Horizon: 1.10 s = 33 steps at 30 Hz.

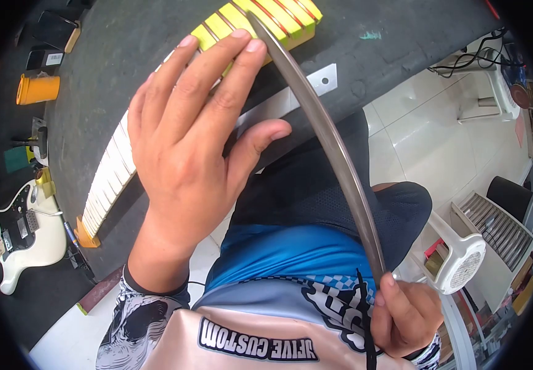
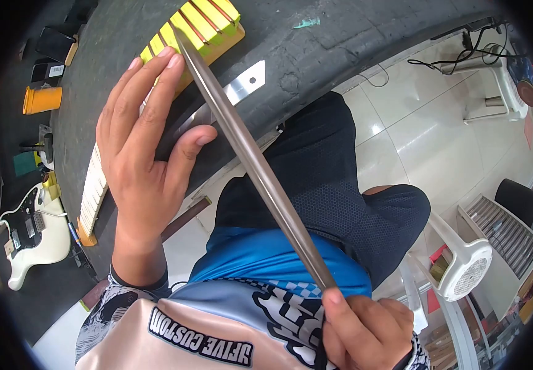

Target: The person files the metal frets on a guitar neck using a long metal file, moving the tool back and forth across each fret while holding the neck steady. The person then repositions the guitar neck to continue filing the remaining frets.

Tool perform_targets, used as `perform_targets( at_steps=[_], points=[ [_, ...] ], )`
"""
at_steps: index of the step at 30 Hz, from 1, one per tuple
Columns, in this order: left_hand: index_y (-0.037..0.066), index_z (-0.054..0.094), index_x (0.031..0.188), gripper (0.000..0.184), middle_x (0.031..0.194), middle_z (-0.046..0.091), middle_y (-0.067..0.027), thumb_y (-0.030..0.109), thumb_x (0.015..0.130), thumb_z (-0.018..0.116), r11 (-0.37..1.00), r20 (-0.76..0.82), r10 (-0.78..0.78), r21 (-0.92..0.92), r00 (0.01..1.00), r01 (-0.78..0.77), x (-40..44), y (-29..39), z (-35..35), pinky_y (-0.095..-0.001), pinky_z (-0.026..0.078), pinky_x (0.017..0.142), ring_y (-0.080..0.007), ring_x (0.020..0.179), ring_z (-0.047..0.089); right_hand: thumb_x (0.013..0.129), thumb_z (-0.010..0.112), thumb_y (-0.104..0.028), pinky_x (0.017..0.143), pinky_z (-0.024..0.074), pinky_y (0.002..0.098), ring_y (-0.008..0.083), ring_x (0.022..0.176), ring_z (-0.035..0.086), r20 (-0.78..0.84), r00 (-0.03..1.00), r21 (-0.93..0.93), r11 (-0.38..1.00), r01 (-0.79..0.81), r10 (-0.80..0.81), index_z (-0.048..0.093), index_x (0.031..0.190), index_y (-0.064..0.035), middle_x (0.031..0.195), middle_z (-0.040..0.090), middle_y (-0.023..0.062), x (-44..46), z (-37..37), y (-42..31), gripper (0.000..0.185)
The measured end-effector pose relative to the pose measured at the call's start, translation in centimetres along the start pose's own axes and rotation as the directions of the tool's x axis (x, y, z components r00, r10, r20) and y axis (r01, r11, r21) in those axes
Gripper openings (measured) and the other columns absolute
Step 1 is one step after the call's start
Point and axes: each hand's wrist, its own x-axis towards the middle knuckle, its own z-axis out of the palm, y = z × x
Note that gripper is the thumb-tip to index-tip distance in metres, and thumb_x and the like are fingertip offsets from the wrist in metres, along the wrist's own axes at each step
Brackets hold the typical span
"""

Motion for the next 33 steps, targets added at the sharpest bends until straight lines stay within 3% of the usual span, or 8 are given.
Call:
perform_targets(
  at_steps=[2, 4, 8, 13, 16, 21, 24, 33],
  points=[
    [0.008, 0.066, 0.137, 0.062, 0.137, 0.065, -0.0107, 0.039, 0.084, 0.078, 1.000, -0.007, 0.005, -0.013, 1.000, -0.005, 0.0, 0.0, 0.1, -0.0434, 0.040, 0.108, -0.0359, 0.132, 0.056, 0.077, 0.071, 0.008, 0.052, 0.0464, 0.0317, 0.0239, 0.052, 0.060, 0.023, 1.000, -0.087, 0.996, 0.016, -0.014, 0.072, 0.125, -0.0024, 0.073, 0.069, 0.0138, 2.9, 0.5, -0.6, 0.049],
    [0.007, 0.066, 0.136, 0.062, 0.137, 0.065, -0.0109, 0.039, 0.084, 0.078, 1.000, -0.013, 0.005, -0.020, 1.000, -0.005, 0.0, -0.1, 0.1, -0.0435, 0.040, 0.108, -0.0362, 0.132, 0.056, 0.080, 0.072, 0.010, 0.051, 0.0458, 0.0302, 0.0220, 0.053, 0.060, 0.124, 0.992, -0.027, 1.000, -0.006, 0.009, 0.072, 0.126, -0.0026, 0.072, 0.068, 0.0133, 6.8, 0.8, -0.8, 0.048],
    [0.007, 0.065, 0.137, 0.063, 0.137, 0.065, -0.0110, 0.040, 0.084, 0.078, 1.000, -0.016, 0.005, -0.029, 1.000, -0.005, 0.0, -0.1, 0.2, -0.0436, 0.040, 0.108, -0.0366, 0.132, 0.056, 0.087, 0.070, 0.006, 0.051, 0.0445, 0.0284, 0.0163, 0.051, 0.058, -0.084, 0.990, 0.051, 0.991, 0.121, -0.116, 0.073, 0.123, -0.0010, 0.066, 0.063, 0.0117, 13.7, 4.4, -0.5, 0.036],
    [0.006, 0.065, 0.137, 0.064, 0.137, 0.065, -0.0109, 0.041, 0.084, 0.077, 1.000, 0.004, 0.003, -0.017, 1.000, -0.003, -0.1, -0.1, -0.1, -0.0437, 0.040, 0.108, -0.0369, 0.132, 0.056, 0.089, 0.066, 0.007, 0.050, 0.0436, 0.0242, 0.0093, 0.050, 0.058, -0.127, 0.992, 0.043, 0.999, 0.004, 0.002, 0.073, 0.122, 0.0005, 0.064, 0.066, 0.0074, 13.3, 3.7, -1.4, 0.034],
    [0.007, 0.065, 0.137, 0.064, 0.137, 0.065, -0.0107, 0.042, 0.084, 0.077, 1.000, 0.005, 0.009, -0.014, 1.000, -0.009, -0.1, -0.3, 0.0, -0.0438, 0.040, 0.108, -0.0370, 0.132, 0.056, 0.090, 0.063, 0.006, 0.049, 0.0430, 0.0223, 0.0081, 0.048, 0.057, -0.075, 0.996, 0.154, 0.988, -0.027, 0.039, 0.073, 0.123, 0.0009, 0.062, 0.066, 0.0050, 8.3, 1.1, 0.5, 0.035],
    [0.008, 0.066, 0.137, 0.064, 0.138, 0.064, -0.0111, 0.042, 0.085, 0.076, 1.000, -0.003, 0.017, -0.016, 1.000, -0.017, -0.1, -0.4, 0.1, -0.0438, 0.040, 0.109, -0.0370, 0.133, 0.055, 0.089, 0.066, -0.003, 0.051, 0.0440, 0.0260, 0.0136, 0.045, 0.057, -0.031, 0.996, 0.195, 0.978, -0.079, 0.086, 0.073, 0.122, 0.0003, 0.055, 0.062, 0.0038, 0.9, -0.9, 1.3, 0.033],
    [0.008, 0.066, 0.136, 0.063, 0.138, 0.064, -0.0114, 0.042, 0.085, 0.076, 1.000, 0.001, 0.018, -0.014, 1.000, -0.018, -0.1, -0.3, 0.0, -0.0438, 0.040, 0.109, -0.0369, 0.133, 0.055, 0.089, 0.066, -0.003, 0.053, 0.0446, 0.0269, 0.0160, 0.048, 0.059, -0.040, 0.996, 0.235, 0.969, -0.073, 0.085, 0.073, 0.120, -0.0016, 0.057, 0.063, 0.0041, -1.0, -0.7, 1.4, 0.032],
    [0.007, 0.067, 0.136, 0.063, 0.138, 0.065, -0.0121, 0.041, 0.084, 0.077, 0.999, -0.004, 0.022, -0.025, 1.000, -0.022, 0.1, -0.3, 0.1, -0.0436, 0.040, 0.110, -0.0366, 0.132, 0.056, 0.082, 0.070, 0.003, 0.054, 0.0466, 0.0308, 0.0231, 0.052, 0.061, 0.019, 0.997, 0.113, 0.991, -0.070, 0.069, 0.073, 0.119, -0.0031, 0.068, 0.067, 0.0120, -1.6, -0.5, 0.7, 0.038]
  ],
)
